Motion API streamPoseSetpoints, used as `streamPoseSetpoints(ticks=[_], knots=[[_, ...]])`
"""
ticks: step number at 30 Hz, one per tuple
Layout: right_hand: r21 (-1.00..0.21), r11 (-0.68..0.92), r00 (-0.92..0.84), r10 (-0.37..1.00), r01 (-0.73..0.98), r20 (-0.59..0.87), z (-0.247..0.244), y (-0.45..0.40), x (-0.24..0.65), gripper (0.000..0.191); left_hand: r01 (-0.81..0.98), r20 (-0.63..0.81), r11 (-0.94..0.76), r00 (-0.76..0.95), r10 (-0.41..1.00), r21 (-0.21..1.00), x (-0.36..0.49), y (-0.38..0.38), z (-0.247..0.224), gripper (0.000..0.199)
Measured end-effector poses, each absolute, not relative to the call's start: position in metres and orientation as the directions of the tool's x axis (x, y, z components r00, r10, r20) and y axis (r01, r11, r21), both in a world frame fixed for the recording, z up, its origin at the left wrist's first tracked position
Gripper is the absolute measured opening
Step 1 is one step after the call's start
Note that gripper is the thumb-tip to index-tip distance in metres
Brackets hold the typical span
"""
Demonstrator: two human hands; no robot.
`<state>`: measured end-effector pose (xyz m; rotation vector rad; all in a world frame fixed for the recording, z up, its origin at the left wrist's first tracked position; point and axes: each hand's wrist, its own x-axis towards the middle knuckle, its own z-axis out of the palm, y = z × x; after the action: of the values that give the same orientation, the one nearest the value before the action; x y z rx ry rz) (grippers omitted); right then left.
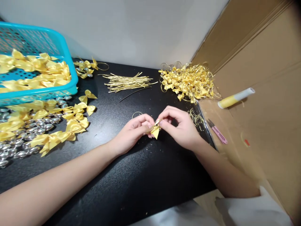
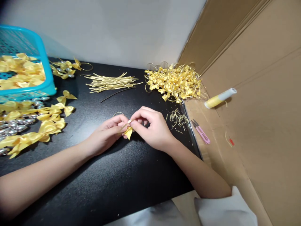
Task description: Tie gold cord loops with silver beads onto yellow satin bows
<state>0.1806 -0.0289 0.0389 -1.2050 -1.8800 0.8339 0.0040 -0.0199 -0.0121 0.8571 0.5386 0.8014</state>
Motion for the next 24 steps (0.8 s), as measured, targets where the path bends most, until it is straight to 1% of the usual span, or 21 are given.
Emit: streamPoseSetpoints(ticks=[2, 4, 5, 7, 9, 11, 14, 16, 19, 21, 23, 24], knots=[[-0.940, 0.206, -0.219, 0.964, 0.271, 0.148, 0.033, -0.023, 0.183, 0.012, -0.396, -0.132, 0.428, 0.590, 0.797, 0.813, 0.005, -0.019, -0.011, 0.012], [-0.982, 0.124, -0.170, 0.980, 0.141, 0.100, 0.029, -0.019, 0.186, 0.016, -0.394, -0.152, 0.445, 0.587, 0.795, 0.804, 0.006, -0.019, -0.009, 0.012], [-0.989, 0.103, -0.155, 0.984, 0.105, 0.086, 0.028, -0.017, 0.188, 0.017, -0.394, -0.156, 0.447, 0.584, 0.797, 0.803, 0.006, -0.019, -0.009, 0.012], [-0.992, 0.087, -0.148, 0.986, 0.092, 0.073, 0.028, -0.011, 0.193, 0.018, -0.402, -0.154, 0.436, 0.570, 0.807, 0.805, 0.006, -0.019, -0.009, 0.011], [-0.983, 0.109, -0.150, 0.985, 0.148, 0.087, 0.033, 0.002, 0.201, 0.020, -0.406, -0.144, 0.410, 0.546, 0.826, 0.817, 0.006, -0.019, -0.011, 0.013], [-0.958, 0.150, -0.111, 0.986, 0.244, 0.127, 0.040, 0.022, 0.212, 0.019, -0.383, -0.116, 0.364, 0.537, 0.836, 0.849, 0.006, -0.019, -0.013, 0.014], [-0.910, 0.137, 0.040, 0.985, 0.391, 0.166, 0.051, 0.062, 0.229, 0.015, -0.272, -0.071, 0.281, 0.591, 0.804, 0.920, 0.005, -0.020, -0.015, 0.012], [-0.855, 0.132, 0.113, 0.970, 0.501, 0.216, 0.055, 0.090, 0.237, 0.019, -0.204, -0.050, 0.229, 0.633, 0.773, 0.952, 0.004, -0.022, -0.015, 0.011], [-0.718, 0.087, 0.169, 0.946, 0.690, 0.277, 0.053, 0.123, 0.245, 0.024, -0.155, 0.000, 0.135, 0.658, 0.753, 0.979, 0.004, -0.026, -0.013, 0.008], [-0.626, 0.011, 0.199, 0.944, 0.780, 0.264, 0.050, 0.134, 0.248, 0.022, -0.121, 0.078, 0.002, 0.652, 0.754, 0.993, 0.003, -0.030, -0.010, 0.006], [-0.567, -0.038, 0.244, 0.925, 0.823, 0.293, 0.045, 0.134, 0.250, 0.014, -0.071, 0.220, -0.224, 0.611, 0.761, 0.972, 0.001, -0.034, -0.006, 0.004], [-0.553, -0.040, 0.264, 0.905, 0.832, 0.333, 0.043, 0.131, 0.251, 0.009, -0.033, 0.305, -0.348, 0.564, 0.768, 0.937, 0.000, -0.035, -0.003, 0.006]])
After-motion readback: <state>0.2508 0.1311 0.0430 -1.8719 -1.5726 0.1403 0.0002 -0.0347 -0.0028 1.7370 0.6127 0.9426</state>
